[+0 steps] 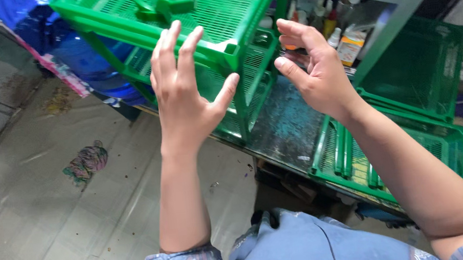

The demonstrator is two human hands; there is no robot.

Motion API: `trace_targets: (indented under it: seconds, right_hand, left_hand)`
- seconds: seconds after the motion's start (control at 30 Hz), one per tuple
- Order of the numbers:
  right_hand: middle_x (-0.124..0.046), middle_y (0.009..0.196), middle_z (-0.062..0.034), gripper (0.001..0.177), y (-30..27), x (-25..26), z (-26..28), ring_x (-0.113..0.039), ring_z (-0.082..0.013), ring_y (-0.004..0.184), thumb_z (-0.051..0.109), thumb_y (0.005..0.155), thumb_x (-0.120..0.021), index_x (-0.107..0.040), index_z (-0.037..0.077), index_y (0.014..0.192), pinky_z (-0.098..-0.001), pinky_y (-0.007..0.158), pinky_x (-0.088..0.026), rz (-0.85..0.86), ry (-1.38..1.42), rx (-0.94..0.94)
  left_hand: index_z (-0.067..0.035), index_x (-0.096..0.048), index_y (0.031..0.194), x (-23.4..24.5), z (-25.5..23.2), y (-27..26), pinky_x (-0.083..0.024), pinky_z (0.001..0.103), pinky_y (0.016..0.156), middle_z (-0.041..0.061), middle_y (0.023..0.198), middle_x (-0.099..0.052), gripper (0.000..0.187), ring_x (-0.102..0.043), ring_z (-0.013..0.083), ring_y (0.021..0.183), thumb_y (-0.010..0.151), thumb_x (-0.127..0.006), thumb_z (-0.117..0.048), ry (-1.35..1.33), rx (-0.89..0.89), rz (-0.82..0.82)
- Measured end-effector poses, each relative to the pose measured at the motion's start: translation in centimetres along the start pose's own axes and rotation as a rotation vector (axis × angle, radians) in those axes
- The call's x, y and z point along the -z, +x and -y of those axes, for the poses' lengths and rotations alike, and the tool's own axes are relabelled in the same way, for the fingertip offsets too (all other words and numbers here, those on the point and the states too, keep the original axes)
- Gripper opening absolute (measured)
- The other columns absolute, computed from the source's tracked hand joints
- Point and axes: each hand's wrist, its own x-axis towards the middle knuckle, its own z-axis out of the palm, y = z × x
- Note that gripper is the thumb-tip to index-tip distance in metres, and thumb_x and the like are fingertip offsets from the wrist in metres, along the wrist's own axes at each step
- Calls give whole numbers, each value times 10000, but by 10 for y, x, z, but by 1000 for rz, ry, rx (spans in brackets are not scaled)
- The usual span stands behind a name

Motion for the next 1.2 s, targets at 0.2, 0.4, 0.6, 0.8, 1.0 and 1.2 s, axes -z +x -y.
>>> trace_targets:
  seconds: [0.2, 0.4, 0.6, 0.8, 1.0, 1.2]
  right_hand:
    - [-593, 1367, -130, 649, 31, -36, 18, -607, -208, 1193, 299, 972, -703, -456, 173, 1559, -344, 953, -534, 53, -229, -48]
    - [-535, 1161, -152, 636, 47, -53, 20, -554, -261, 1006, 435, 941, -749, -553, 210, 1502, -376, 879, -499, 61, -446, 15]
    - [-519, 1105, -103, 385, 51, -60, 17, -559, -225, 1007, 429, 925, -753, -723, 219, 1247, -341, 819, -507, 13, -450, -67]
    - [-522, 1110, -95, 327, 51, -62, 18, -572, -208, 1047, 381, 952, -759, -728, 200, 1223, -337, 865, -509, -54, -404, -14]
    - [-515, 1152, -86, 311, 53, -59, 28, -554, -195, 1074, 343, 1002, -744, -722, 166, 1256, -328, 920, -506, -80, -371, 57]
    - [-479, 1122, -74, 323, 49, -51, 41, -476, -156, 882, 334, 965, -748, -729, 152, 1231, -297, 772, -447, -124, -274, -48]
  left_hand:
    - [-178, -553, 1447, -3, 57, 25, -235, 708, 1159, 189, 1587, -386, 847, -310, 417, 1499, 802, -824, -657, 36, 15, 209]
    - [-216, -670, 1349, -11, 100, 39, -187, 758, 1123, 170, 1583, -413, 686, -292, 392, 1502, 854, -734, -687, 6, 46, 286]
    - [-158, -749, 1070, -23, 120, 46, -437, 524, 1082, 69, 1362, -653, 404, -544, 302, 1324, 902, -760, -525, -121, -64, 180]
    - [-130, -731, 1058, -27, 119, 47, -480, 474, 1044, 47, 1234, -714, 329, -622, 292, 1240, 899, -816, -405, -140, -164, 49]
    - [-147, -733, 1065, -24, 112, 57, -480, 507, 990, 33, 1163, -702, 346, -630, 280, 1205, 881, -820, -427, -85, -178, -33]
    - [-154, -731, 1051, -19, 90, 62, -444, 566, 953, -17, 1084, -691, 342, -622, 240, 1137, 860, -820, -423, -65, -185, -96]
